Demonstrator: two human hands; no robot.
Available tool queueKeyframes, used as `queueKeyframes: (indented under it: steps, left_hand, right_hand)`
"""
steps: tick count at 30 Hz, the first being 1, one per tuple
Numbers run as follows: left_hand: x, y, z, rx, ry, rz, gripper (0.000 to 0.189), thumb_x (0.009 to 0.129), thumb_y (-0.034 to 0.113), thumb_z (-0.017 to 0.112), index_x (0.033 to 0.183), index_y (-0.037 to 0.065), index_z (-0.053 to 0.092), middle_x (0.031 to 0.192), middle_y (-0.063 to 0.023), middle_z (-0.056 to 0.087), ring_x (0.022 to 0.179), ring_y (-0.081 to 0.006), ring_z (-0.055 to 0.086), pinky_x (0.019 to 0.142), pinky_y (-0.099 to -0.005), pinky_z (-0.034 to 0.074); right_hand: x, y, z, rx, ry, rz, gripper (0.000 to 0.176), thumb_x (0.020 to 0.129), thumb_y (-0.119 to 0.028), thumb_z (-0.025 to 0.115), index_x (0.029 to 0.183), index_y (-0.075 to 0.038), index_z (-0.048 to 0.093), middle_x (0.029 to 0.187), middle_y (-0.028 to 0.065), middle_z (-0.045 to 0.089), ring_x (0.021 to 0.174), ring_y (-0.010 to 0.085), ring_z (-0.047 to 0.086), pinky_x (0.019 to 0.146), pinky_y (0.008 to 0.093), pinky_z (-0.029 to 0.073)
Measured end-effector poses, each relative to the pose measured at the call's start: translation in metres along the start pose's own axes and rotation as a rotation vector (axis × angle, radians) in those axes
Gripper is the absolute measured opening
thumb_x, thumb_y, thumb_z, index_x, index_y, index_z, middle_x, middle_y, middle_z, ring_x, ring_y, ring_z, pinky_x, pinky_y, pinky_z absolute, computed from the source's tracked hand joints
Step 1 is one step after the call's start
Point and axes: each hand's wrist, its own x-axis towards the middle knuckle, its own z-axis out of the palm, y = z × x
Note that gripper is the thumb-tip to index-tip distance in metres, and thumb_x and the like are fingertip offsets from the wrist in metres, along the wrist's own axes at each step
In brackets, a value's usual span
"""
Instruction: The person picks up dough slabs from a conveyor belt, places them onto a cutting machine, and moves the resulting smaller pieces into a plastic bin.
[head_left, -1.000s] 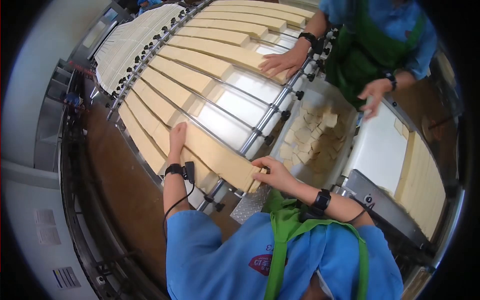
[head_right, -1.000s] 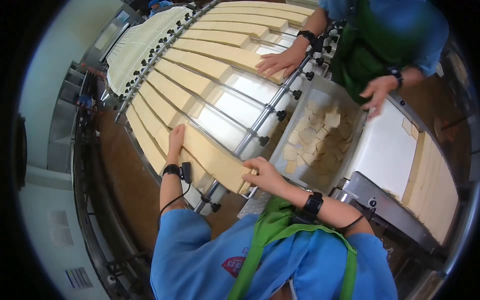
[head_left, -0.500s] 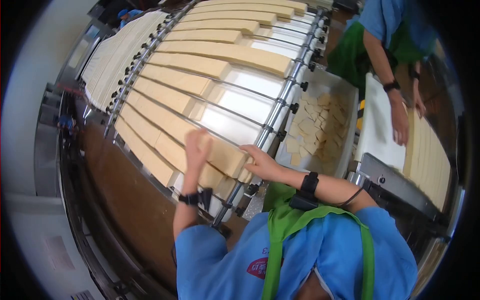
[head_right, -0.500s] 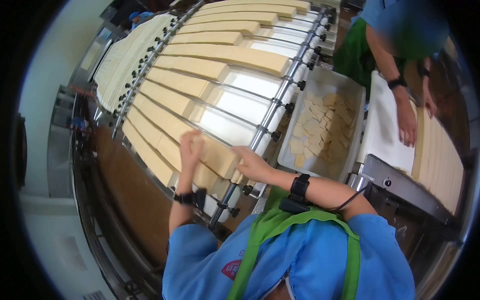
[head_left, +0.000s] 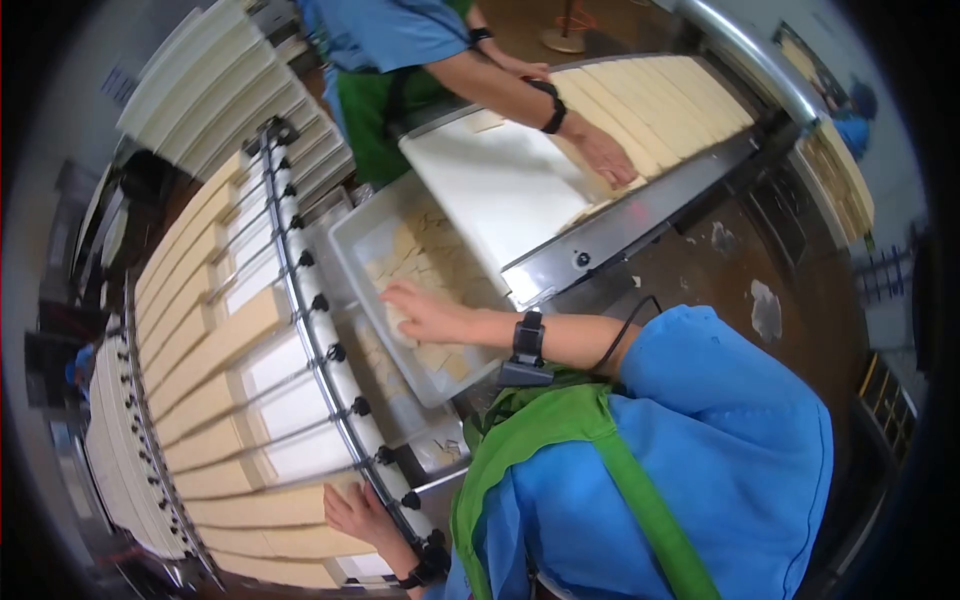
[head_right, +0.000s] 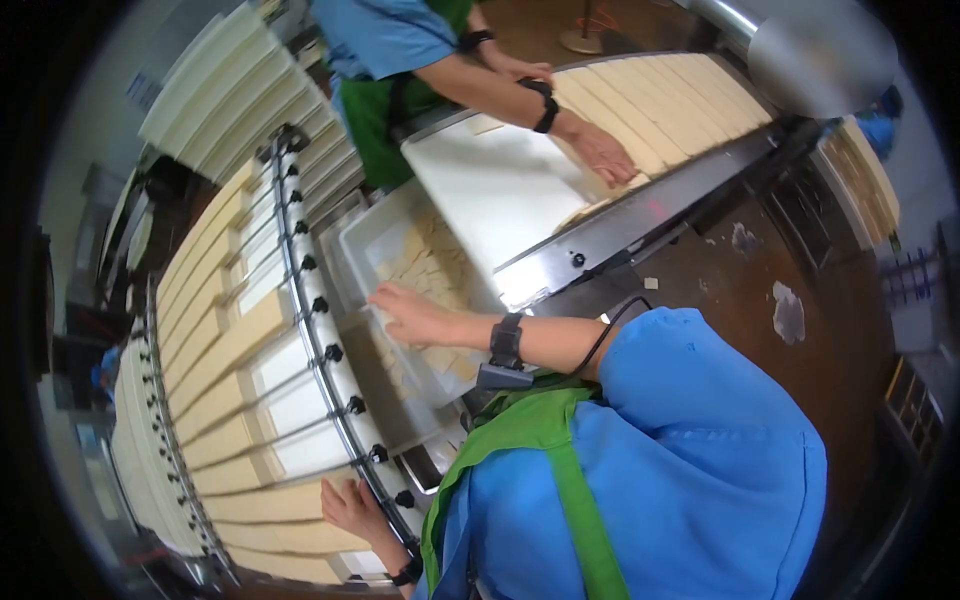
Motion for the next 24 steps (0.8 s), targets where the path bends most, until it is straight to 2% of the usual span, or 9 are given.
queueKeyframes:
  steps: [5,8,9,13,15,19,22,23,24]
  left_hand:
    - [0.005,0.007,0.002,0.098,-0.004,0.012,0.025,0.082,0.030,0.056,0.078,0.005,0.054,0.114,-0.0188,0.050,0.100,-0.0370,0.047,0.083,-0.0483,0.036]
    - [0.003,0.004,0.008,0.082,0.035,0.002,0.029,0.084,0.032,0.054,0.077,0.003,0.054,0.116,-0.0190,0.050,0.097,-0.0357,0.048,0.082,-0.0457,0.038]
    - [0.002,0.003,0.008,0.081,0.045,0.008,0.029,0.085,0.032,0.053,0.077,0.003,0.053,0.115,-0.0193,0.050,0.097,-0.0365,0.048,0.081,-0.0461,0.038]
    - [0.005,0.009,0.005,0.095,0.061,0.008,0.029,0.085,0.032,0.053,0.077,0.004,0.054,0.116,-0.0188,0.050,0.093,-0.0346,0.049,0.078,-0.0441,0.040]
    - [0.006,0.005,0.003,0.138,0.051,0.044,0.022,0.084,0.024,0.055,0.079,0.003,0.056,0.115,-0.0188,0.051,0.092,-0.0339,0.050,0.078,-0.0427,0.040]
    - [0.032,0.025,-0.011,-0.109,-0.123,-0.067,0.022,0.078,0.017,0.061,0.093,0.000,0.061,0.113,-0.0276,0.050,0.100,-0.0445,0.047,0.087,-0.0503,0.038]
    - [0.013,-0.009,0.023,-0.110,-0.202,-0.086,0.026,0.077,0.018,0.062,0.098,0.002,0.062,0.114,-0.0279,0.049,0.101,-0.0433,0.047,0.087,-0.0497,0.038]
    - [0.011,-0.020,0.023,-0.109,-0.330,-0.096,0.035,0.074,0.024,0.066,0.104,0.006,0.061,0.116,-0.0260,0.049,0.104,-0.0436,0.045,0.088,-0.0509,0.037]
    - [0.016,-0.013,0.020,-0.158,-0.287,-0.095,0.027,0.077,0.020,0.062,0.098,0.004,0.060,0.115,-0.0238,0.050,0.100,-0.0406,0.047,0.085,-0.0475,0.039]
  right_hand:
    - [-0.034,0.030,-0.113,-0.047,0.057,0.247,0.034,0.075,-0.012,0.054,0.107,-0.002,0.053,0.100,0.0133,0.056,0.091,0.0257,0.056,0.080,0.0326,0.044]
    - [-0.064,0.039,-0.184,-0.063,0.175,0.177,0.027,0.076,-0.012,0.055,0.100,-0.002,0.058,0.088,0.0111,0.062,0.080,0.0202,0.060,0.073,0.0291,0.047]
    - [-0.075,0.039,-0.207,-0.041,0.273,0.312,0.024,0.077,-0.009,0.054,0.100,-0.002,0.058,0.088,0.0104,0.063,0.079,0.0180,0.060,0.073,0.0284,0.047]
    - [-0.116,0.086,-0.284,0.145,0.931,0.338,0.024,0.077,-0.006,0.053,0.100,0.000,0.057,0.080,0.0073,0.061,0.073,0.0135,0.058,0.067,0.0263,0.048]
    - [-0.139,0.115,-0.314,-0.162,1.059,0.478,0.029,0.076,-0.010,0.055,0.103,0.002,0.055,0.088,0.0132,0.058,0.076,0.0196,0.059,0.069,0.0301,0.047]
    - [-0.159,0.141,-0.326,-0.718,0.856,0.711,0.048,0.072,-0.020,0.060,0.112,0.003,0.046,0.111,0.0232,0.043,0.089,0.0350,0.054,0.077,0.0404,0.045]
    - [-0.159,0.155,-0.329,-0.799,0.730,0.811,0.050,0.071,-0.025,0.063,0.108,0.004,0.045,0.109,0.0239,0.042,0.091,0.0376,0.053,0.077,0.0411,0.045]
    - [-0.155,0.154,-0.331,-0.805,0.702,0.851,0.052,0.070,-0.027,0.065,0.107,0.004,0.046,0.108,0.0239,0.042,0.091,0.0384,0.053,0.077,0.0415,0.045]
    - [-0.149,0.151,-0.334,-0.809,0.673,0.890,0.054,0.069,-0.030,0.067,0.105,0.005,0.046,0.107,0.0240,0.043,0.091,0.0391,0.052,0.078,0.0420,0.045]
